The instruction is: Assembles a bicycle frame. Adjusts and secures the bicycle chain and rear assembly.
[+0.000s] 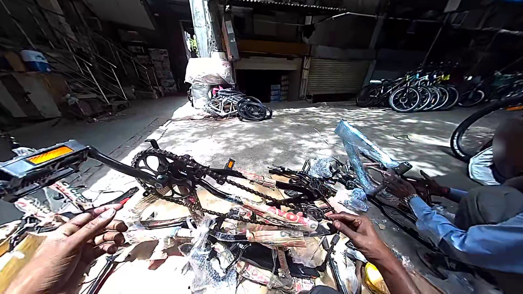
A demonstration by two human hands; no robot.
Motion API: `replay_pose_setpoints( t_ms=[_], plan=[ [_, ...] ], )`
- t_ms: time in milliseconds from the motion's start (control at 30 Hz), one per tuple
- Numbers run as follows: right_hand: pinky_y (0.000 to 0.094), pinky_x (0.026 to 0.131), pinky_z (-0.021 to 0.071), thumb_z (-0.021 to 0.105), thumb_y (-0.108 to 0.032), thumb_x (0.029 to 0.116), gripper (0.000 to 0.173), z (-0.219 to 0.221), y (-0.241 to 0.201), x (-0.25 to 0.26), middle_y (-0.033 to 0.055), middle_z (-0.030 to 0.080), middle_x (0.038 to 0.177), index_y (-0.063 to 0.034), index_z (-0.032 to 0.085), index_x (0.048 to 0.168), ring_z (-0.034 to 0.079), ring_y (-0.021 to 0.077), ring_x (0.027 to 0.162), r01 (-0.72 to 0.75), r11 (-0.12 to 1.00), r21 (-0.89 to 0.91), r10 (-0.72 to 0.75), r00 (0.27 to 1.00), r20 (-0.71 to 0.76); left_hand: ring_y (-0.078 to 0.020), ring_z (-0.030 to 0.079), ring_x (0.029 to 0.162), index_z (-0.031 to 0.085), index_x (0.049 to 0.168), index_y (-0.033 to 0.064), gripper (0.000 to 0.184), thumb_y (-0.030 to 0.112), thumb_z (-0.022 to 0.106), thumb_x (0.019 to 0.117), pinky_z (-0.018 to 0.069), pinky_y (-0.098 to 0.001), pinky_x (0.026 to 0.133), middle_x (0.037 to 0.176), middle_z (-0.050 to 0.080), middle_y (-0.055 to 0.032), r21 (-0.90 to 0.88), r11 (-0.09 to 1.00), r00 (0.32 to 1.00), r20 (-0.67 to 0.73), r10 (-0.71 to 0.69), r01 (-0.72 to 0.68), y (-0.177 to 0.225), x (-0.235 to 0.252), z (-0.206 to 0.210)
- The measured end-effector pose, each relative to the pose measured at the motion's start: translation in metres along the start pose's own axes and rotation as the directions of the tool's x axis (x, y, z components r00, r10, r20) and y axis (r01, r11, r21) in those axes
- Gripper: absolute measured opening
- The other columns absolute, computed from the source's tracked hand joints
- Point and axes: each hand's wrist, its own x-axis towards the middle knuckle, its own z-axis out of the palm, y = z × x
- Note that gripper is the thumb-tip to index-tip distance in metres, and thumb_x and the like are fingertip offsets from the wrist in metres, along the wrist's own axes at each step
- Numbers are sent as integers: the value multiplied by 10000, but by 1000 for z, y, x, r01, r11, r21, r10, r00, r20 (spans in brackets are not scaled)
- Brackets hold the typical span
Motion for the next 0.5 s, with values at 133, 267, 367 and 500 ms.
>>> replay_pose_setpoints(
  t_ms=[133, 267, 367, 500],
  plan=[
    [282, 779, 601, 691, -102, 926, 170, 15, -6, -18, 68, 739, 994, -41, 753, 1071, 699, 139, 840, 51, 998, -47, -56, 993, -108, -97, 638, 566, 580, 1290, 64, 281, 63, 426, 1055, 548, -214, 504, 761, 658, -41, 167, 985, 993, 114, 24, -43, -6, -1, 2],
    [272, 757, 599, 680, -126, 945, 145, 36, 3, -26, 65, 724, 949, -32, 728, 1045, 691, 134, 815, 123, 992, -21, -125, 959, -256, -121, 638, 572, 614, 1285, 76, 291, 89, 493, 1021, 542, -223, 499, 808, 678, -83, 158, 985, 991, 123, 52, -71, -11, 0, 3],
    [258, 713, 595, 677, -119, 937, 140, 52, 12, -32, 46, 709, 931, -41, 710, 1048, 680, 123, 780, 159, 987, -21, -157, 925, -347, -137, 643, 576, 622, 1290, 68, 290, 70, 501, 1026, 557, -235, 505, 831, 678, -107, 179, 981, 989, 143, 48, -73, -13, -2, 3],
    [255, 731, 597, 697, -113, 927, 153, 57, 13, -35, 35, 720, 940, -48, 716, 1065, 685, 112, 789, 169, 985, 28, -145, 909, -392, -168, 655, 621, 639, 1253, 67, 259, 30, 538, 1018, 558, -255, 533, 862, 687, -126, 277, 958, 983, 184, 19, -70, -9, -6, 8]
  ],
)
